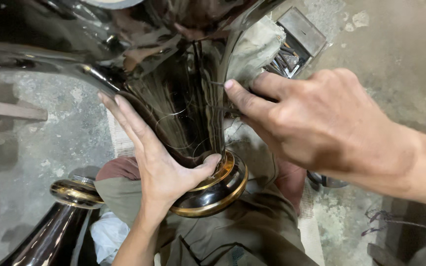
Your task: The person sits on the floor holding a large black lacquered vase between their legs and engraves decorative curved patterns onto its surface using a pointed scribe tool, steadying the vase with the other hand and repositioning it to work on different areas.
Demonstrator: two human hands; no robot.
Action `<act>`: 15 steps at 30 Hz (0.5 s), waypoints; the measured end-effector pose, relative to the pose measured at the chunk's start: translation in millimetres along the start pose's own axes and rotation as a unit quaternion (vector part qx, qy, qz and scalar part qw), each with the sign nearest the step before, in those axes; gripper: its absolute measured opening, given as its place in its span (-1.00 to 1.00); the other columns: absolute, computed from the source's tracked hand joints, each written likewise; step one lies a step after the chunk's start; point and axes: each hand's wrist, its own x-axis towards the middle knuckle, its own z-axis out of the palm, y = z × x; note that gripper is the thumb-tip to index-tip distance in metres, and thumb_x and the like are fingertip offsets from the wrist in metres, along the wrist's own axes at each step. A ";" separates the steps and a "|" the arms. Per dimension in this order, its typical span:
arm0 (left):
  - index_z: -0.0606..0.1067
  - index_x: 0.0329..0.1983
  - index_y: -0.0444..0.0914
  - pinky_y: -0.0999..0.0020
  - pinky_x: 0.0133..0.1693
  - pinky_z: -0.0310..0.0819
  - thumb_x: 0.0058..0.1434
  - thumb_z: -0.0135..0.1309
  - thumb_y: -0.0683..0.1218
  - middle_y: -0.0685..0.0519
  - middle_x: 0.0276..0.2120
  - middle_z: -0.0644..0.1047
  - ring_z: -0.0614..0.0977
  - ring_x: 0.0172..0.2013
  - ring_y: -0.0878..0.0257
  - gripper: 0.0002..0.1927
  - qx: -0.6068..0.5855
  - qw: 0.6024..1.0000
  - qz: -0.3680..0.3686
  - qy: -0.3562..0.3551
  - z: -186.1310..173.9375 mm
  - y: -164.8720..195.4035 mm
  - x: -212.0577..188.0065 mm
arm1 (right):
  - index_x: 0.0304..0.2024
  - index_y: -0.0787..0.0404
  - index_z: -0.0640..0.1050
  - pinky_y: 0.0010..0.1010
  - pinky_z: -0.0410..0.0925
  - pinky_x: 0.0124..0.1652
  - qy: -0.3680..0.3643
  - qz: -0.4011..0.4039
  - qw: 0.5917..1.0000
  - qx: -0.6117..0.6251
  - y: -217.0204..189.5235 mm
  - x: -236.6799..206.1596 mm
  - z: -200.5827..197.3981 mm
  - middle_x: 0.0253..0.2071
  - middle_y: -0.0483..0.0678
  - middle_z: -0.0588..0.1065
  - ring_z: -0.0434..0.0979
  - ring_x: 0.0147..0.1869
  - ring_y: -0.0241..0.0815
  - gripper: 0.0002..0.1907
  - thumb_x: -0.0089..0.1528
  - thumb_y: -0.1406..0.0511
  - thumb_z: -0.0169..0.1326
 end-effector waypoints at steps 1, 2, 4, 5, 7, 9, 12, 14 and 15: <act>-0.49 0.56 -0.27 -0.22 0.58 -0.17 -0.29 0.57 0.19 -0.45 0.54 -0.44 -0.33 0.59 -0.37 0.71 0.007 1.000 -0.002 -0.001 -0.9 0.5 -0.3 | 0.26 0.21 0.52 -0.38 0.28 -0.77 -0.006 -0.005 1.000 -0.005 3.8 0.1 -0.3 -0.14 0.06 0.60 0.46 -0.66 -0.21 -0.47 0.27 0.15 0.09; -0.49 0.56 -0.29 -0.22 0.58 -0.19 -0.29 0.57 0.19 -0.45 0.53 -0.43 -0.33 0.58 -0.37 0.71 0.014 1.000 -0.004 -0.002 -2.2 1.0 -1.3 | 0.25 0.21 0.52 -0.35 0.30 -0.73 -0.013 -0.010 1.000 -0.009 6.3 0.3 -0.5 -0.16 0.02 0.59 0.50 -0.62 -0.18 -0.46 0.23 0.18 0.12; -0.49 0.55 -0.32 -0.21 0.57 -0.22 -0.31 0.56 0.19 -0.46 0.53 -0.41 -0.33 0.58 -0.37 0.71 0.026 1.000 -0.011 -0.006 -3.4 0.9 -1.2 | 0.34 0.13 0.48 -0.39 0.37 -0.66 -0.055 -0.031 0.995 -0.071 12.1 3.3 -0.7 -0.09 -0.08 0.59 0.55 -0.57 -0.23 -0.35 0.16 0.24 0.14; -0.48 0.54 -0.33 -0.21 0.57 -0.24 -0.31 0.56 0.19 -0.46 0.52 -0.40 -0.33 0.57 -0.37 0.71 0.031 0.999 -0.016 -0.008 -4.2 0.9 -1.7 | 0.38 0.09 0.46 -0.42 0.40 -0.63 -0.077 -0.041 0.991 -0.103 13.6 4.1 -1.2 -0.06 -0.13 0.59 0.57 -0.54 -0.25 -0.29 0.13 0.27 0.15; -0.48 0.54 -0.34 -0.20 0.57 -0.27 -0.32 0.55 0.20 -0.45 0.53 -0.39 -0.32 0.58 -0.36 0.70 0.039 0.999 -0.018 -0.011 -6.1 0.3 -2.4 | 0.37 0.14 0.47 -0.41 0.41 -0.62 -0.059 -0.064 0.992 -0.096 15.1 5.6 -2.3 -0.03 -0.08 0.59 0.60 -0.49 -0.25 -0.23 0.06 0.22 0.16; -0.47 0.54 -0.34 -0.18 0.58 -0.28 -0.31 0.54 0.22 -0.41 0.54 -0.37 -0.30 0.59 -0.33 0.70 0.046 0.999 -0.014 -0.011 -8.1 -0.1 -3.8 | 0.33 0.19 0.49 -0.40 0.42 -0.63 -0.041 -0.083 0.992 -0.086 16.0 6.5 -3.8 -0.06 -0.05 0.59 0.61 -0.49 -0.23 -0.20 0.00 0.17 0.16; -0.48 0.56 -0.33 -0.15 0.61 -0.26 -0.30 0.54 0.24 -0.40 0.55 -0.43 -0.30 0.61 -0.30 0.71 0.044 0.999 -0.010 -0.011 -10.9 -1.3 -4.9 | 0.27 0.22 0.51 -0.37 0.40 -0.66 -0.015 -0.109 0.991 -0.082 17.5 8.2 -5.5 -0.14 -0.01 0.59 0.60 -0.55 -0.18 -0.24 -0.01 0.18 0.13; -0.49 0.56 -0.32 -0.15 0.62 -0.27 -0.28 0.54 0.23 -0.37 0.53 -0.42 -0.31 0.58 -0.27 0.70 0.039 0.999 -0.005 -0.012 -11.8 -1.7 -5.4 | 0.28 0.21 0.52 -0.38 0.37 -0.69 -0.004 -0.130 0.986 -0.107 18.2 8.8 -6.3 -0.14 0.04 0.59 0.58 -0.59 -0.16 -0.34 0.07 0.31 0.13; -0.50 0.56 -0.31 -0.14 0.63 -0.27 -0.27 0.54 0.23 -0.36 0.51 -0.42 -0.32 0.57 -0.25 0.70 0.037 0.999 -0.003 -0.012 -11.7 -2.0 -4.9 | 0.28 0.22 0.52 -0.38 0.37 -0.69 -0.005 -0.135 0.985 -0.111 19.2 9.7 -6.4 -0.14 0.06 0.58 0.58 -0.60 -0.15 -0.35 0.08 0.32 0.12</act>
